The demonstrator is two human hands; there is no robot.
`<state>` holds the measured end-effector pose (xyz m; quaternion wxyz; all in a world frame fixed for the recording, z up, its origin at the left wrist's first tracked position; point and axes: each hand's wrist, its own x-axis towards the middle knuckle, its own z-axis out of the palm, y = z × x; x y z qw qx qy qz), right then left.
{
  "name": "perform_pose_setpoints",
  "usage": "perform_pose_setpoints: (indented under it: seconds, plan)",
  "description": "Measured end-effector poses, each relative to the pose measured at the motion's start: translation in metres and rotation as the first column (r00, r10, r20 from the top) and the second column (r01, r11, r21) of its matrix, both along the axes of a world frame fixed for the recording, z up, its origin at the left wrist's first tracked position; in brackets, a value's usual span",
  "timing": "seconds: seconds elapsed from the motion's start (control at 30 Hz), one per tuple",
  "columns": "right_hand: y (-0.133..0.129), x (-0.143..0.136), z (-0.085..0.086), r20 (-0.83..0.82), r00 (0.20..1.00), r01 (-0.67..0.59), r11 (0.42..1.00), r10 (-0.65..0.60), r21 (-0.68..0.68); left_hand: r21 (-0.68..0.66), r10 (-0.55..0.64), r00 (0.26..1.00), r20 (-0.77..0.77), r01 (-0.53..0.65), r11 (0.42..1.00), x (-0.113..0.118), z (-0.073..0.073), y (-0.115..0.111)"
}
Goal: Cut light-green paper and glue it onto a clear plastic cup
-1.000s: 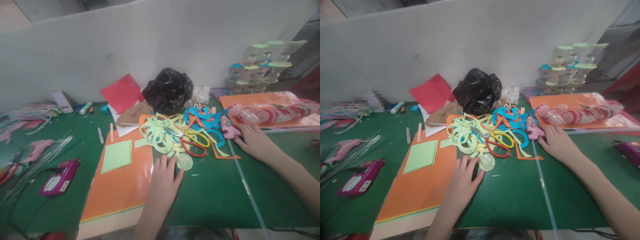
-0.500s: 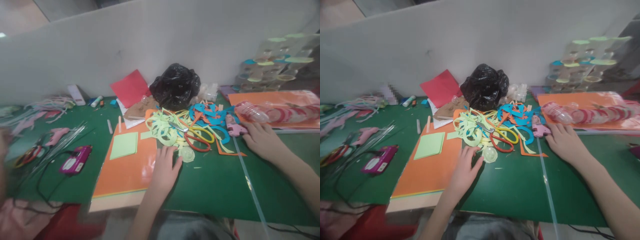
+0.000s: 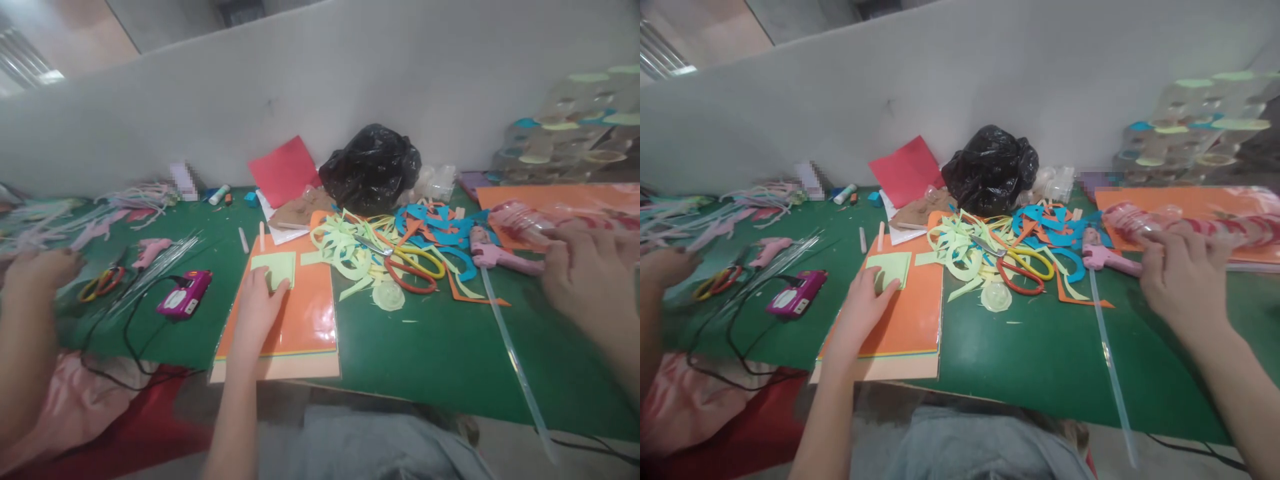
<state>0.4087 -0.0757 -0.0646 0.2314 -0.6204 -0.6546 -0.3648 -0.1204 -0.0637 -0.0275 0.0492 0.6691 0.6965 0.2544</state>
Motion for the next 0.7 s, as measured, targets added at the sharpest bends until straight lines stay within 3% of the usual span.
perform_pose_setpoints:
  seconds: [0.17,0.4,0.53,0.7]
  plan:
    - [0.002,-0.005,-0.001,0.03,0.999,-0.014,0.996,0.011,0.09,0.089,0.022,0.996,-0.088,-0.014,0.996,-0.011,-0.02,0.01]
    - [0.002,-0.01,-0.003,-0.032,0.999,-0.037,0.998,0.038,0.045,0.112,0.092,0.996,0.013,-0.093,0.989,-0.015,-0.019,0.012]
    - [0.001,-0.011,-0.002,-0.025,1.0,0.019,1.0,-0.019,0.023,0.182,0.146,0.986,0.084,-0.159,0.97,-0.015,-0.019,0.012]
    - [0.001,-0.009,-0.001,-0.027,0.999,0.046,0.998,-0.045,0.033,0.192,0.142,0.985,0.102,-0.16,0.968,-0.014,-0.018,0.01]
